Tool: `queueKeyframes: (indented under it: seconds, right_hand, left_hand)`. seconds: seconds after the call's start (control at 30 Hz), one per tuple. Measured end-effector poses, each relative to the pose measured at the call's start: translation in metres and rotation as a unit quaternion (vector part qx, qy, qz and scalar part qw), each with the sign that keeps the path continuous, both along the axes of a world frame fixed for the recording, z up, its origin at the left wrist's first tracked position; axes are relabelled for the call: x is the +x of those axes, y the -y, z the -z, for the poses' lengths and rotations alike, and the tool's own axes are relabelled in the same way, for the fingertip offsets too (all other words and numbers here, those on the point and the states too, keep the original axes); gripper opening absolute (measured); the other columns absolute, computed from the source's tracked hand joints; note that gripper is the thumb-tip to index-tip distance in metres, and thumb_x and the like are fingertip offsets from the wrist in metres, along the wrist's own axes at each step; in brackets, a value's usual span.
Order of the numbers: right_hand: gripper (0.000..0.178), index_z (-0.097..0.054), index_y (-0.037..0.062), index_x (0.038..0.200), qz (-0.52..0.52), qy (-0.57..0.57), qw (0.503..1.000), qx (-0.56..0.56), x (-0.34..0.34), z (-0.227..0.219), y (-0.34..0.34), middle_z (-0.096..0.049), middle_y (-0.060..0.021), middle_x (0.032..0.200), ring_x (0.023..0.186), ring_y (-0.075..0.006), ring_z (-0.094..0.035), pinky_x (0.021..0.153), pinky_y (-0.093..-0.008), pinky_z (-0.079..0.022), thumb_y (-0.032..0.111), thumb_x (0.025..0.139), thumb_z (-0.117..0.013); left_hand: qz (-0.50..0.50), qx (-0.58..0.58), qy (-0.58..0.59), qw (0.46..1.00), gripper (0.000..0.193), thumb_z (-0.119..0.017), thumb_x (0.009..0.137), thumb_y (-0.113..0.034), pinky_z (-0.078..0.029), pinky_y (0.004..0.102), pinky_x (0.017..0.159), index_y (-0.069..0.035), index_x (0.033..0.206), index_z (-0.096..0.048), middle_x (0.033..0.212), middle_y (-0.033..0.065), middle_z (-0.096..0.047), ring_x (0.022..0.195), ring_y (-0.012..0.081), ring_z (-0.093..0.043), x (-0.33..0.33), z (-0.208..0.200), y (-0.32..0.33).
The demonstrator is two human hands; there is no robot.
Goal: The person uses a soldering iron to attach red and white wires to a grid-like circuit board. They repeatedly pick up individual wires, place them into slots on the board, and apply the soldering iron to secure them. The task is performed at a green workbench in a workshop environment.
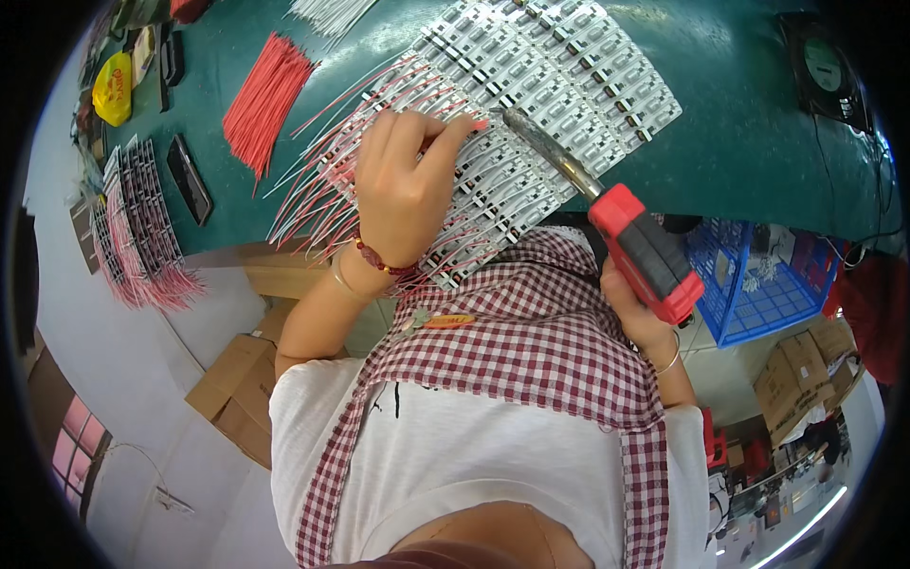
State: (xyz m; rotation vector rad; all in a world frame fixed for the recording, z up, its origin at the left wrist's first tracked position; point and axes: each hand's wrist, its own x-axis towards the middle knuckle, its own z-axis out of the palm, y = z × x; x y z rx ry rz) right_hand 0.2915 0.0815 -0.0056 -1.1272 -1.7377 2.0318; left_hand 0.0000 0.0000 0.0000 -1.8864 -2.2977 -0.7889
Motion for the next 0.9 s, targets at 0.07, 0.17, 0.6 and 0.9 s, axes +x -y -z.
queueKeyframes:
  seconds: [0.07,0.17,0.6,0.9]
  right_hand:
    - [0.006,-0.063,0.0012,0.093,0.020,0.020,0.999,0.042,-0.001,0.001,0.004,-0.058,0.0002,0.079,0.072,-0.0102,-0.053,0.065,-0.0267,-0.044,0.006,0.089,-0.062]
    - [0.005,-0.062,0.0011,0.091,0.001,0.026,0.999,0.027,0.002,-0.004,0.001,-0.057,0.0002,0.078,0.070,-0.0107,-0.053,0.063,-0.0271,-0.044,0.005,0.088,-0.062]
    - [0.009,-0.064,-0.0011,0.093,-0.043,0.046,0.995,0.082,0.006,0.003,0.000,-0.061,-0.0024,0.078,0.070,-0.0125,-0.057,0.064,-0.0288,-0.047,0.006,0.087,-0.063]
    - [0.012,-0.064,-0.0005,0.098,0.014,0.033,0.999,0.034,0.009,0.000,0.004,-0.061,-0.0018,0.082,0.071,-0.0116,-0.056,0.065,-0.0274,-0.046,0.005,0.087,-0.064]
  left_hand:
    - [0.004,0.008,0.004,1.000,0.029,-0.063,0.069,0.002,-0.042,0.0327,0.062,-0.004,0.096,-0.069,0.077,0.0056,-0.052,0.071,0.0208,-0.051,0.002,0.001,0.001]
    - [0.003,0.004,0.017,1.000,0.028,-0.063,0.069,0.002,-0.042,0.0325,0.061,-0.003,0.096,-0.069,0.076,0.0056,-0.050,0.070,0.0209,-0.050,0.008,0.003,-0.001]
    - [0.003,-0.016,0.029,0.999,0.025,-0.064,0.068,0.003,-0.042,0.0334,0.063,-0.002,0.092,-0.068,0.076,0.0066,-0.048,0.071,0.0217,-0.049,0.009,0.000,-0.004]
    - [0.002,-0.040,0.025,0.999,0.023,-0.064,0.069,0.003,-0.043,0.0341,0.065,-0.001,0.090,-0.068,0.076,0.0072,-0.048,0.072,0.0226,-0.050,0.009,-0.004,-0.006]
